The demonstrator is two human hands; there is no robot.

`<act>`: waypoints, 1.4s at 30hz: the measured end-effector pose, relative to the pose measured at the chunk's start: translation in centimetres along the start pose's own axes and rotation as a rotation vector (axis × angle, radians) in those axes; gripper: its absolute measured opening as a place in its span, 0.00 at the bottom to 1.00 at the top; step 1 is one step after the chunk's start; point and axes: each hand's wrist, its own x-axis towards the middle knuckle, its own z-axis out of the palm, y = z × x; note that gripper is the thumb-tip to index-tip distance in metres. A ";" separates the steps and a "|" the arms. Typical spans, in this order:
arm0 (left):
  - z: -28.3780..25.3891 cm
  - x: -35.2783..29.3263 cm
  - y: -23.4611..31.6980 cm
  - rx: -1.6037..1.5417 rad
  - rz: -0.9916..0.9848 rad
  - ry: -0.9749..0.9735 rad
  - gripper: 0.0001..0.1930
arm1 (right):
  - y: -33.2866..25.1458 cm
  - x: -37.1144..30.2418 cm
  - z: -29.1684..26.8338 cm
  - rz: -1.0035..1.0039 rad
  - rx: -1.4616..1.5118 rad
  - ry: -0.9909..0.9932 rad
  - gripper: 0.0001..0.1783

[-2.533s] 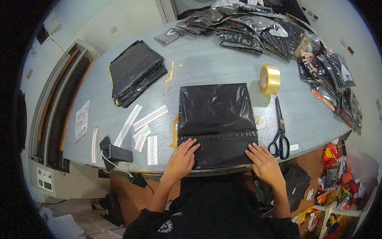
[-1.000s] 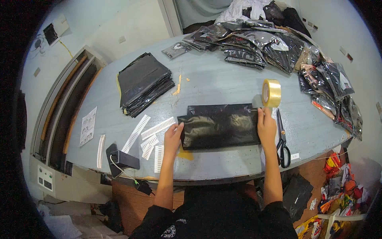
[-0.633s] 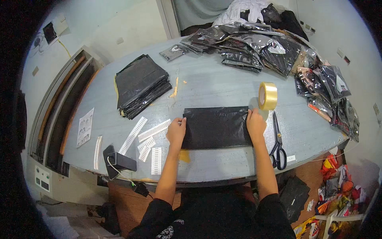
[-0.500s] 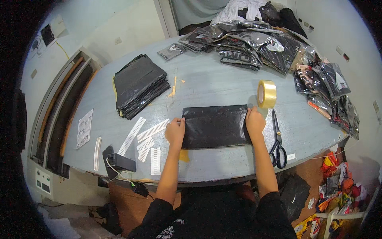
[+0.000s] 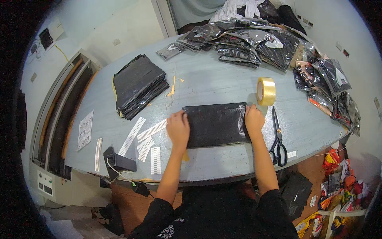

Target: Packing and sealing clothing items into shipping bags using tape and labels.

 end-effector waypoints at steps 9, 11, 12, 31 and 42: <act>2.4 -3.8 8.1 -0.245 0.557 -0.363 0.18 | -0.2 0.0 -0.6 0.009 0.049 0.012 0.15; 3.2 -4.2 8.4 -0.206 0.521 -0.330 0.19 | 0.1 0.1 -0.3 0.002 0.061 0.018 0.14; 3.3 -4.1 8.5 -0.207 0.525 -0.329 0.19 | -0.1 0.0 -0.6 -0.006 0.074 0.014 0.13; 4.4 -2.7 5.3 -0.107 0.409 -0.257 0.18 | -1.4 -4.7 -3.0 -0.408 0.210 -0.336 0.34; 3.3 -1.5 1.0 -0.001 0.281 -0.350 0.23 | -0.7 -4.0 -2.9 -0.245 0.214 -0.375 0.39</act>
